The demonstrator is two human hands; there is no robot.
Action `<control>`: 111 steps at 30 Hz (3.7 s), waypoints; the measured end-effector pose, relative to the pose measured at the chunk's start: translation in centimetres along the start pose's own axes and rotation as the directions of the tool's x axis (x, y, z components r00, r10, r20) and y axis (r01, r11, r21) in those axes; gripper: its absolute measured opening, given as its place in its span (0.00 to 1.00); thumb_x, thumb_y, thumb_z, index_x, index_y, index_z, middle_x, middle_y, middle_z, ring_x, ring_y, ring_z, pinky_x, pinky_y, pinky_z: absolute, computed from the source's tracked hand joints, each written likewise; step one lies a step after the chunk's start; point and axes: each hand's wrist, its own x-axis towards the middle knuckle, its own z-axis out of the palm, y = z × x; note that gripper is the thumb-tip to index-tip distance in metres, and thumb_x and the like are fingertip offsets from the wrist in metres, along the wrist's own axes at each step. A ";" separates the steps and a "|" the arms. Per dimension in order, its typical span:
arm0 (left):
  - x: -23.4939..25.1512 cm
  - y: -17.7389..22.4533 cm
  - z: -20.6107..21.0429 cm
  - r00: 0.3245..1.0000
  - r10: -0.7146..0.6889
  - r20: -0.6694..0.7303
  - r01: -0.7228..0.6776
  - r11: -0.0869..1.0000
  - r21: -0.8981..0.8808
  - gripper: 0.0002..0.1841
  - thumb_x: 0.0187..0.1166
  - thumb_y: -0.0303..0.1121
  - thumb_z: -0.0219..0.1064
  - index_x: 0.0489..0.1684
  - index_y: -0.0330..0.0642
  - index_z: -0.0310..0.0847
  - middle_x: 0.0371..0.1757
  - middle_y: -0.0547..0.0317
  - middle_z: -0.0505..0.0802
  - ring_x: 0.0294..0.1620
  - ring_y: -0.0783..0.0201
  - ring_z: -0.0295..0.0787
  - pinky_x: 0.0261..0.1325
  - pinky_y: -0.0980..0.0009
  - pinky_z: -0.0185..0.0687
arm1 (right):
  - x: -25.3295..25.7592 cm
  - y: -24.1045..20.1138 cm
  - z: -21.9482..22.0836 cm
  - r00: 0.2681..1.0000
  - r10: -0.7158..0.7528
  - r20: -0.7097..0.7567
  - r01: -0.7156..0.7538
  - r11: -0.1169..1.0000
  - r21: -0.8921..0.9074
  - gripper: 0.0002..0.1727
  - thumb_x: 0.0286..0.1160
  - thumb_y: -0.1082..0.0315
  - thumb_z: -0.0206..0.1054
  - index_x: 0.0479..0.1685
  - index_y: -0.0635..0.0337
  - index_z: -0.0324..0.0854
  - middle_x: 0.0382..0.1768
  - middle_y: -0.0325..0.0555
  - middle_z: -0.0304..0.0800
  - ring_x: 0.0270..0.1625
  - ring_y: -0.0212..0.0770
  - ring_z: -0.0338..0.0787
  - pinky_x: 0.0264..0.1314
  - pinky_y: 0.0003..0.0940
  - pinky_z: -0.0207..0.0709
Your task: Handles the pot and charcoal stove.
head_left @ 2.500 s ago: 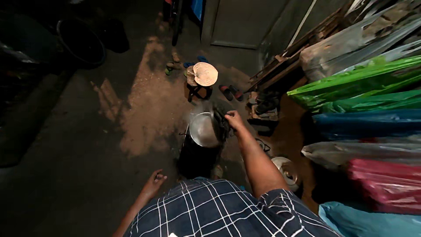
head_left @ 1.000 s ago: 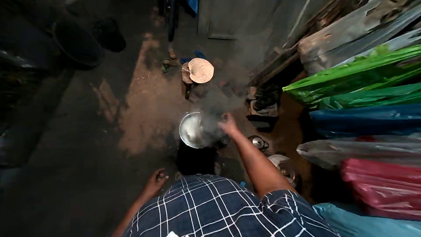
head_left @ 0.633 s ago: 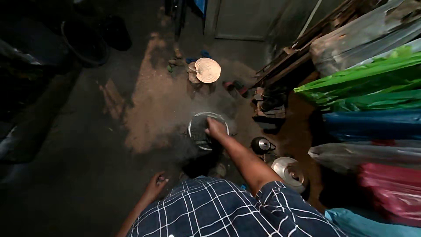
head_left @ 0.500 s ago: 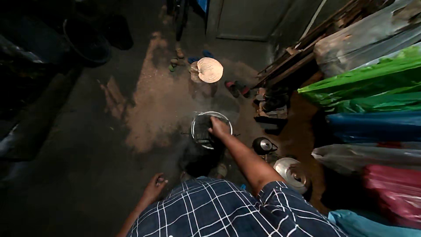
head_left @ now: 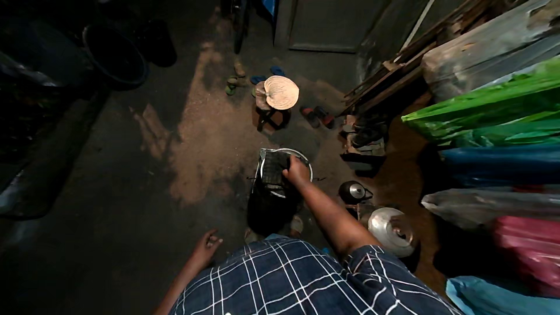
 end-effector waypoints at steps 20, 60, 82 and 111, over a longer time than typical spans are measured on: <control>-1.6 4.9 8.5 0.990 -0.080 -0.118 0.070 0.993 -0.093 0.29 0.83 0.33 0.69 0.81 0.29 0.68 0.63 0.32 0.86 0.58 0.46 0.87 0.65 0.54 0.81 | 10.4 3.3 -5.6 0.979 -0.197 0.054 0.198 0.980 -0.010 0.15 0.77 0.70 0.71 0.58 0.69 0.87 0.66 0.67 0.85 0.69 0.66 0.86 0.71 0.66 0.78; -5.0 6.6 16.9 0.949 -0.265 -0.170 0.248 0.962 -0.112 0.31 0.83 0.36 0.69 0.83 0.33 0.67 0.70 0.34 0.84 0.62 0.44 0.87 0.68 0.53 0.81 | 19.1 3.3 -1.9 0.722 -0.507 0.471 0.610 0.788 -0.087 0.20 0.81 0.67 0.66 0.70 0.58 0.85 0.70 0.62 0.85 0.79 0.62 0.79 0.81 0.65 0.70; -5.1 6.1 17.4 0.960 -0.248 -0.129 0.246 0.969 -0.032 0.32 0.83 0.40 0.69 0.86 0.39 0.66 0.73 0.36 0.84 0.67 0.45 0.86 0.72 0.52 0.80 | 16.1 2.0 -2.2 0.702 -0.602 0.380 0.672 0.736 -0.077 0.24 0.78 0.66 0.69 0.74 0.56 0.81 0.74 0.59 0.82 0.81 0.62 0.77 0.79 0.68 0.69; -4.1 8.7 15.9 0.994 -0.021 -0.112 0.044 0.976 0.211 0.31 0.82 0.37 0.70 0.84 0.38 0.69 0.70 0.33 0.84 0.66 0.42 0.86 0.71 0.50 0.80 | 13.5 -0.7 -3.4 0.585 -0.699 0.412 0.800 0.581 -0.150 0.24 0.78 0.71 0.69 0.74 0.61 0.81 0.76 0.59 0.80 0.81 0.62 0.76 0.81 0.63 0.70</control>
